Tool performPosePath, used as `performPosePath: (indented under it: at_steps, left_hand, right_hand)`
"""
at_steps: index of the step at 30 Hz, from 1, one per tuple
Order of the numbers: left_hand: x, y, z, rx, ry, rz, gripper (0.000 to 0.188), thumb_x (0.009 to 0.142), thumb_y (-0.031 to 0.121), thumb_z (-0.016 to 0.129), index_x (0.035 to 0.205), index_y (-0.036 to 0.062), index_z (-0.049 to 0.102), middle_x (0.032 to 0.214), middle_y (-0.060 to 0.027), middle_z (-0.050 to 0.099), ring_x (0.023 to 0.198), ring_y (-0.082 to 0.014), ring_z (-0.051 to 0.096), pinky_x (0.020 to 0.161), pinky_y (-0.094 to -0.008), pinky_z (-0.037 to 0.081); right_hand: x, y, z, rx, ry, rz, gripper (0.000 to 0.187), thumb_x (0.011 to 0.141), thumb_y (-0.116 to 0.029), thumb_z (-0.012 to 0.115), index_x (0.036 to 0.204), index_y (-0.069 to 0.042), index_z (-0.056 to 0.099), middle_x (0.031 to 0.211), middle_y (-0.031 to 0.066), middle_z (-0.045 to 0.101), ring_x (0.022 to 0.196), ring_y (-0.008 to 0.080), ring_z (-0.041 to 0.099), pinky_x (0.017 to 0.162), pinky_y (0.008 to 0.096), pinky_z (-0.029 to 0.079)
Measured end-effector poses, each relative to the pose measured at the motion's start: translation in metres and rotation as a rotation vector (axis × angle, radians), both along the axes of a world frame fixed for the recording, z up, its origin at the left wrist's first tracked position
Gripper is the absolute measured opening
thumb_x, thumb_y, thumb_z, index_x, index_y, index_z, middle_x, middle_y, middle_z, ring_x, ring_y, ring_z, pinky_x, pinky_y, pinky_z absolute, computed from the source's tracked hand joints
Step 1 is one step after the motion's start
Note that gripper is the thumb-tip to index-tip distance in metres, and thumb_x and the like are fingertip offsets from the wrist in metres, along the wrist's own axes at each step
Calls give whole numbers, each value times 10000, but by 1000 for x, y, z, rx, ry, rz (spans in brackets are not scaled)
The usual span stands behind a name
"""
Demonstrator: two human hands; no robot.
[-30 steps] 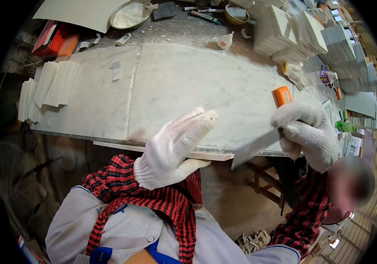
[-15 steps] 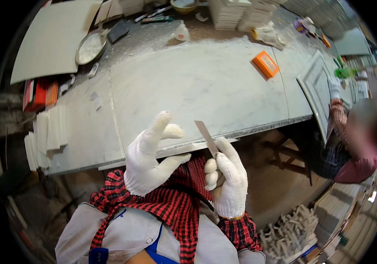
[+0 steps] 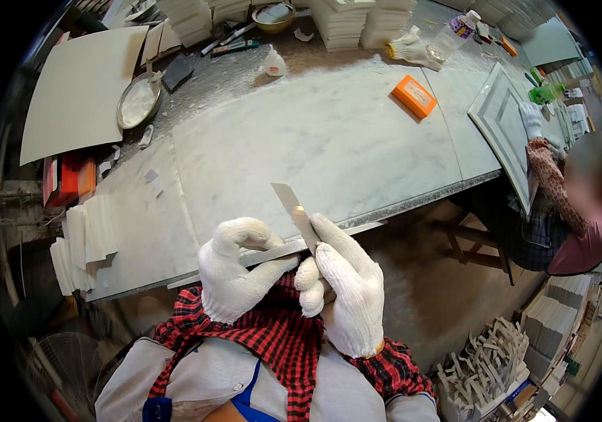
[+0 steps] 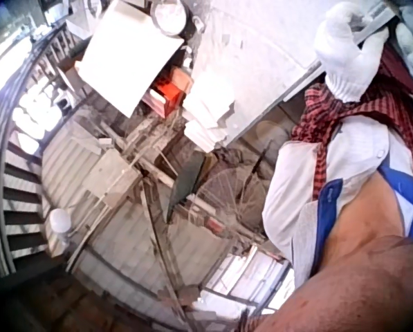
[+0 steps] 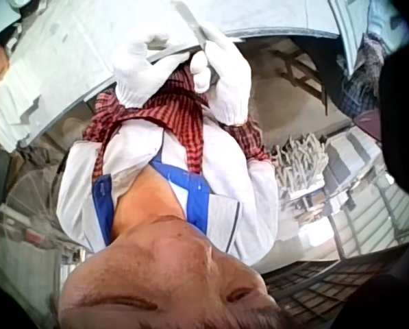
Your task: The person assembles a square decorative panel by applying adhesive to small rectangular pieces and attaching them to a larger base board. They use a small metal tool to scrape and smooth the edges of the attached pieces, ensuring a flush fit. The person handles the panel one at a time, flipping it to work on different sides.
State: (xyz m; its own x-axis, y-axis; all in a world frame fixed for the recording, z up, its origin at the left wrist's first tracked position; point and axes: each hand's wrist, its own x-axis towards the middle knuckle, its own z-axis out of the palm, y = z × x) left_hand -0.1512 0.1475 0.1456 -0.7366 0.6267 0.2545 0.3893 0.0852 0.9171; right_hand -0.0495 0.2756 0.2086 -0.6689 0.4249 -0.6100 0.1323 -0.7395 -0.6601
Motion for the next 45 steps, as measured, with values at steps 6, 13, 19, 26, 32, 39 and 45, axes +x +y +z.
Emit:
performPosePath:
  at_steps: [6,13,19,26,32,39,45]
  left_hand:
    - [2,-1,2,-20,-15,69,367,735,68,856,999,66,602,861,-84,712,746,-225,701,659,-333,559]
    - [4,-2,3,-24,-81,49,299,735,45,862,936,38,641,838,-78,706,744,-172,690,660,-301,555]
    - [7,-2,-5,-7,-107,41,350,725,80,867,976,64,624,866,-72,703,752,-218,691,664,-325,552]
    - [4,-2,-1,5,2,66,396,710,112,874,1002,93,608,893,-69,698,769,-270,686,682,-355,550]
    - [5,0,-5,19,-32,46,349,732,25,868,971,27,614,821,-83,705,727,-142,698,624,-294,570]
    - [3,-2,-6,2,23,71,376,711,34,882,971,26,610,837,-77,701,717,-149,694,623,-297,568]
    - [-1,0,-5,50,105,63,399,702,69,890,989,59,613,840,-70,697,717,-193,699,628,-312,547]
  right_hand:
    - [-6,-6,5,9,28,73,451,1020,-110,459,1409,117,421,729,126,625,501,125,521,471,245,437]
    - [0,10,-17,-1,68,-82,481,1018,-141,446,1413,130,397,664,105,584,482,119,468,467,240,396]
    - [-1,2,-12,23,34,1,466,1020,-123,447,1414,123,404,719,113,616,502,126,503,479,250,427]
    - [1,-2,-7,-7,86,16,435,1023,-101,432,1411,96,423,695,130,610,488,130,497,469,248,431]
    - [9,5,-20,91,69,-82,431,1028,-122,434,1408,82,434,681,87,586,484,100,467,453,226,398]
    - [6,-5,-5,84,69,92,421,1024,-103,431,1401,83,444,687,107,606,493,109,490,456,226,410]
    - [-12,16,-50,806,79,-216,380,1025,-63,465,1389,40,502,819,107,658,624,124,579,578,257,505]
